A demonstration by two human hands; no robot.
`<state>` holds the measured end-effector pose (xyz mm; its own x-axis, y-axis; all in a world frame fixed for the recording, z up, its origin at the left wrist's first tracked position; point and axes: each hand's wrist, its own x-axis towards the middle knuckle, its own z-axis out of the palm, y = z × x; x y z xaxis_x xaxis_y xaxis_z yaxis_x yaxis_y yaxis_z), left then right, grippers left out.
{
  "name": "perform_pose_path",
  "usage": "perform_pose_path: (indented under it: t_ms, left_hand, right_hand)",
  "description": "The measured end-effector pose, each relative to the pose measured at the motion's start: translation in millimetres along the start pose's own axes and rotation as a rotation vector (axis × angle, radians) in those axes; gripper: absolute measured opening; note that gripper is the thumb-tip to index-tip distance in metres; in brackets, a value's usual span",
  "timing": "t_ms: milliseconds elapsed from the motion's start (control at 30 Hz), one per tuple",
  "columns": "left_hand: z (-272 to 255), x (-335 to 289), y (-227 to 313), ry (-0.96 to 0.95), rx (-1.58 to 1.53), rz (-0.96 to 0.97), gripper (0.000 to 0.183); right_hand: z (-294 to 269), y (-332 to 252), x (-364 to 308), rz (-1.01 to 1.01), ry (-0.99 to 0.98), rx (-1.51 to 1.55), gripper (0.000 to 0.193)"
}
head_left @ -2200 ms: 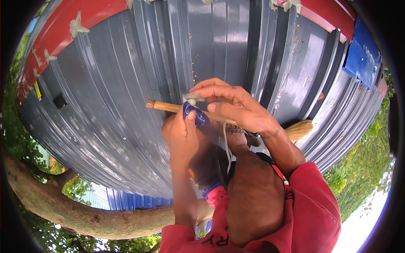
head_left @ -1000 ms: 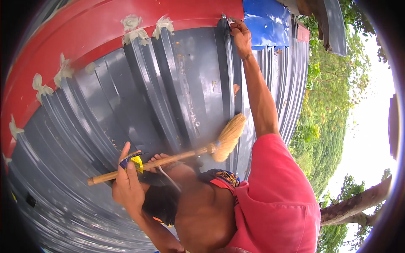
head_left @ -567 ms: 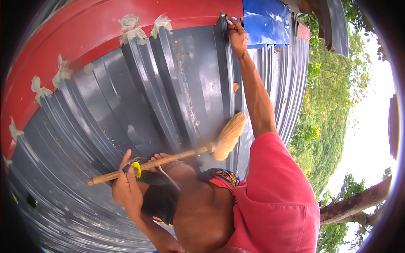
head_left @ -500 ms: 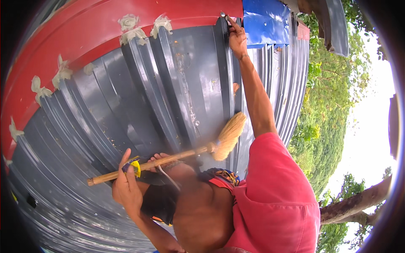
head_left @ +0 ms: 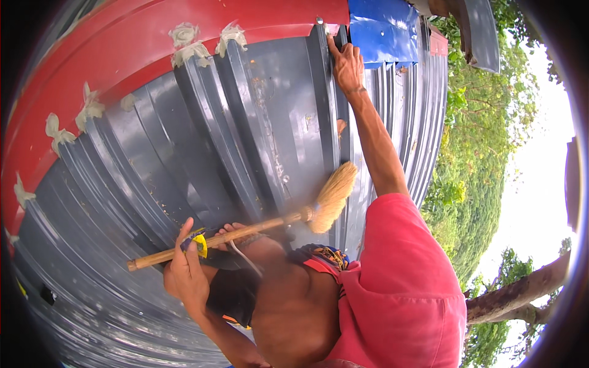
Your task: The person applies a sealant from a packet onto various points along the seams of a corrugated metal roof, smoothing the material over the screw heads and joints by hand and using a small brush to clean the surface.
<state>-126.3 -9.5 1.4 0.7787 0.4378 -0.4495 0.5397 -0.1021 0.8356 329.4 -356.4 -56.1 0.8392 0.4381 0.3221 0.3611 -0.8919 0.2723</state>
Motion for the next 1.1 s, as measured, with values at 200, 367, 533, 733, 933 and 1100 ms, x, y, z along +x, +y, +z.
perform_pose_path:
  t_ms: [200,367,533,733,933,1100]
  left_hand:
    - [-3,-2,-1,0.010,0.023,0.009,0.036]
    - [-6,0,-4,0.004,0.076,-0.011,0.036]
    - [-5,0,2,0.012,0.086,-0.036,0.037]
    - [-6,0,-8,-0.031,-0.008,-0.035,0.038]
    - [-6,1,-5,-0.003,0.074,-0.040,0.037]
    - [-5,2,-3,0.030,0.118,-0.045,0.037]
  right_hand:
    - [-7,-1,-5,0.078,0.171,0.302,0.058]
    - [-6,-3,25,0.069,0.196,0.380,0.061]
    - [-3,-6,33,0.034,0.185,0.312,0.064]
    - [2,-8,20,-0.001,0.212,0.287,0.066]
    - [5,1,4,-0.034,0.121,0.165,0.071]
    - [7,5,2,-0.108,0.110,0.007,0.071]
